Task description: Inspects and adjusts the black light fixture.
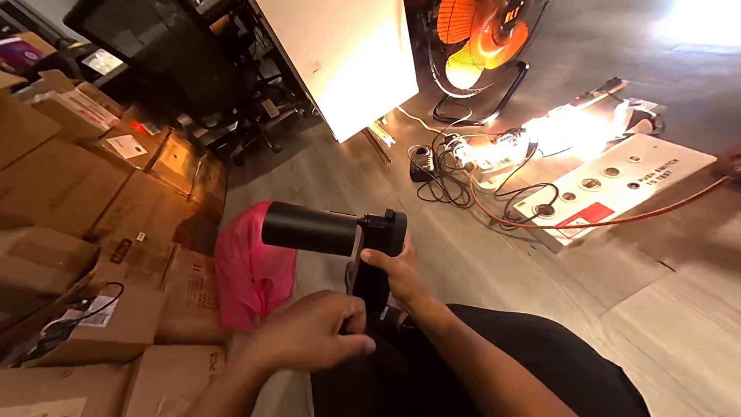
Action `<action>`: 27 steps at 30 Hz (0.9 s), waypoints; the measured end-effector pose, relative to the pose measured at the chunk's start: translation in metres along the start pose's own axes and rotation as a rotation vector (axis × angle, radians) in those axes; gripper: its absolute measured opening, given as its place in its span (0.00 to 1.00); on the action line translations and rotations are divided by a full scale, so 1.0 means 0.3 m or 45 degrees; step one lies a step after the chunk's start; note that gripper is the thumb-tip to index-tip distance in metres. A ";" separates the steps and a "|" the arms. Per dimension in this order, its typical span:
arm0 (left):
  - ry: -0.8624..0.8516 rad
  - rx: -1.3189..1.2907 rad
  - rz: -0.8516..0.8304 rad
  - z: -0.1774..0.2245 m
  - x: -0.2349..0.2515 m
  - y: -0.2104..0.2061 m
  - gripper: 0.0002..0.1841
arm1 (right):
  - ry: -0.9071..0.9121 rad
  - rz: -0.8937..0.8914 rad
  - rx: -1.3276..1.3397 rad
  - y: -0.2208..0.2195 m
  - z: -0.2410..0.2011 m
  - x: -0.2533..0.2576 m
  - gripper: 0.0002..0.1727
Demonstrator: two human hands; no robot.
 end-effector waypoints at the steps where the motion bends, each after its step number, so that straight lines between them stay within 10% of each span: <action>1: 0.038 0.073 0.351 -0.035 -0.025 0.035 0.21 | 0.008 -0.022 0.001 -0.005 -0.018 -0.005 0.55; 3: 0.077 0.097 1.045 -0.098 -0.091 0.073 0.33 | 0.016 -0.082 -0.015 -0.026 -0.049 -0.019 0.55; 5: 0.100 -0.140 1.281 -0.155 -0.093 0.038 0.53 | -0.019 -0.163 0.034 -0.065 -0.060 -0.051 0.53; 10: -0.218 -0.895 1.010 -0.121 -0.037 -0.071 0.43 | 0.008 -0.359 0.171 -0.173 -0.053 -0.166 0.48; 20: -0.203 -0.881 1.208 -0.108 -0.128 -0.101 0.35 | 0.249 -0.570 0.074 -0.221 -0.099 -0.205 0.57; 24: -0.134 -0.887 1.105 -0.098 -0.103 -0.136 0.35 | 0.501 -0.501 -0.074 -0.163 -0.201 -0.176 0.28; 27: -0.113 -0.828 1.129 -0.081 -0.088 -0.137 0.35 | 0.448 -0.418 -0.014 -0.136 -0.208 -0.174 0.29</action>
Point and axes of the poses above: each hand's wrist, its own x-axis towards the middle knuckle, its own y-axis out of the back of the hand, z = x × y, the point moved 9 cm from there along x, towards the middle knuckle, and after that the axes turned 4 degrees about -x, right-handed, at the moved point
